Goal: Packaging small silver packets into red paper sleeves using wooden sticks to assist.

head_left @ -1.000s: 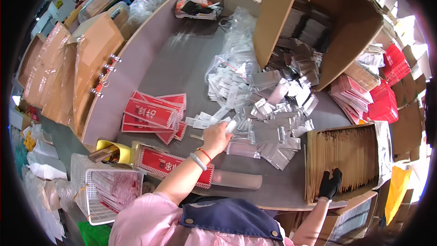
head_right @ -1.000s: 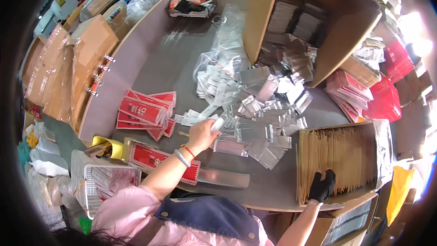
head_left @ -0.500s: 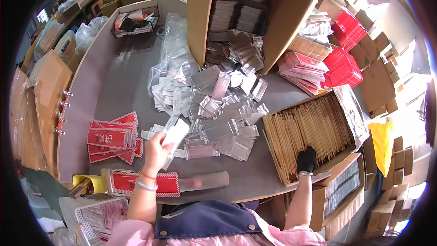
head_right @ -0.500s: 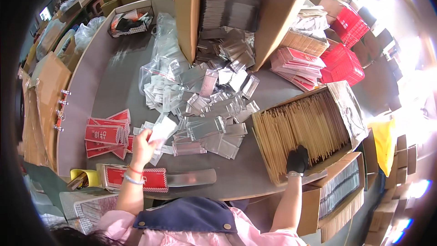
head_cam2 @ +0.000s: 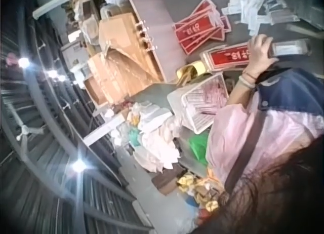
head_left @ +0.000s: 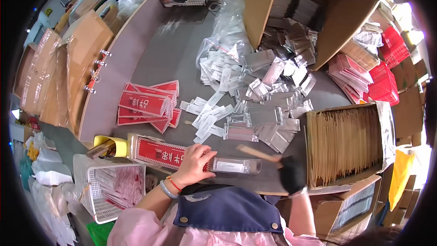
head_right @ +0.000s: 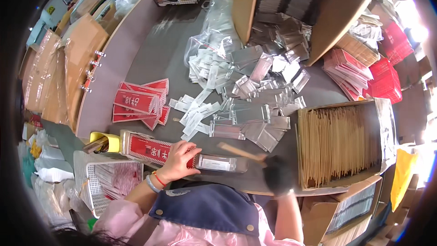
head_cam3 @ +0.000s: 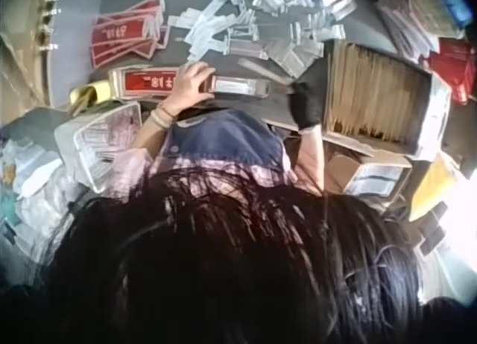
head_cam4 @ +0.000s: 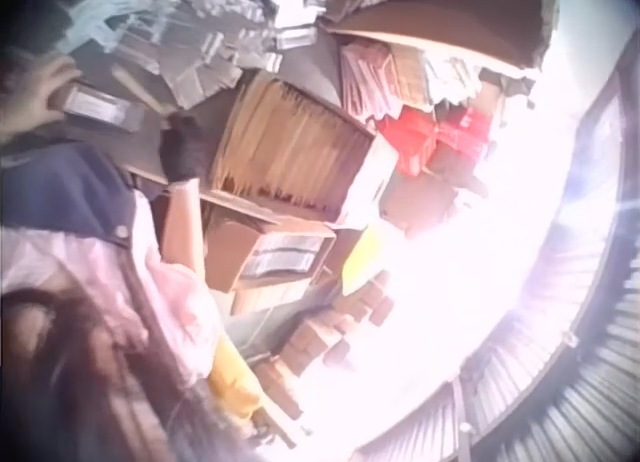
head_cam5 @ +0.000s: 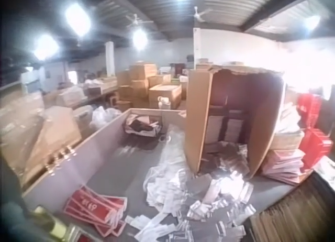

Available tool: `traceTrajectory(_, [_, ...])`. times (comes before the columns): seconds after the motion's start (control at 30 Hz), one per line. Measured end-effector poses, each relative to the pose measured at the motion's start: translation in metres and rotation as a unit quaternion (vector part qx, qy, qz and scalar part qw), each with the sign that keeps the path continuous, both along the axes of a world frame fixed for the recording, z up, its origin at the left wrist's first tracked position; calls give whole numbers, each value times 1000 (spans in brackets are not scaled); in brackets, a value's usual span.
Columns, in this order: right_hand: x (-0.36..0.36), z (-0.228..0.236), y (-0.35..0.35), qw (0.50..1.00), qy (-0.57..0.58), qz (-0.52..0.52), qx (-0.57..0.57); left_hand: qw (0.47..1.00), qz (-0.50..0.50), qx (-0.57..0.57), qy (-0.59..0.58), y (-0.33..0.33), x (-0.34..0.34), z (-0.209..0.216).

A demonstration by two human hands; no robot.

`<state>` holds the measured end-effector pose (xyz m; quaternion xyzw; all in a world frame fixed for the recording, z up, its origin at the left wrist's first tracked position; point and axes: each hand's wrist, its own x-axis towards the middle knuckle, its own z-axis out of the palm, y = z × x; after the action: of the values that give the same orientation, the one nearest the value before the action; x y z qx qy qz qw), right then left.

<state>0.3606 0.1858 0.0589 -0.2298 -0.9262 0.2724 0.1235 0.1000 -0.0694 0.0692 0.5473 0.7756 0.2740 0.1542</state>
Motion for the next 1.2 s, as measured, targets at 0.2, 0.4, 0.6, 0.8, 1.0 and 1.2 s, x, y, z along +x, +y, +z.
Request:
traceTrajectory(0.2, [-40,-22,-47,986,-128,102,44,999,-11,-4,35,-12,1,-9])
traceTrajectory(0.4, [-58,-38,-55,999,41,14,22,997,-31,6,70,18,19,-8])
traceTrajectory(0.6, [-99,-35,-94,932,75,36,-352,996,-52,-12,66,30,18,-17])
traceTrajectory(0.8, [-96,2,-67,986,-50,137,76,985,-114,-28,125,34,9,0])
traceTrajectory(1.0, [-70,16,-42,995,-47,55,70,984,-104,-27,145,26,-74,43])
traceTrajectory(1.2, [-65,23,-52,997,-41,13,58,974,184,51,125,-4,-47,-3])
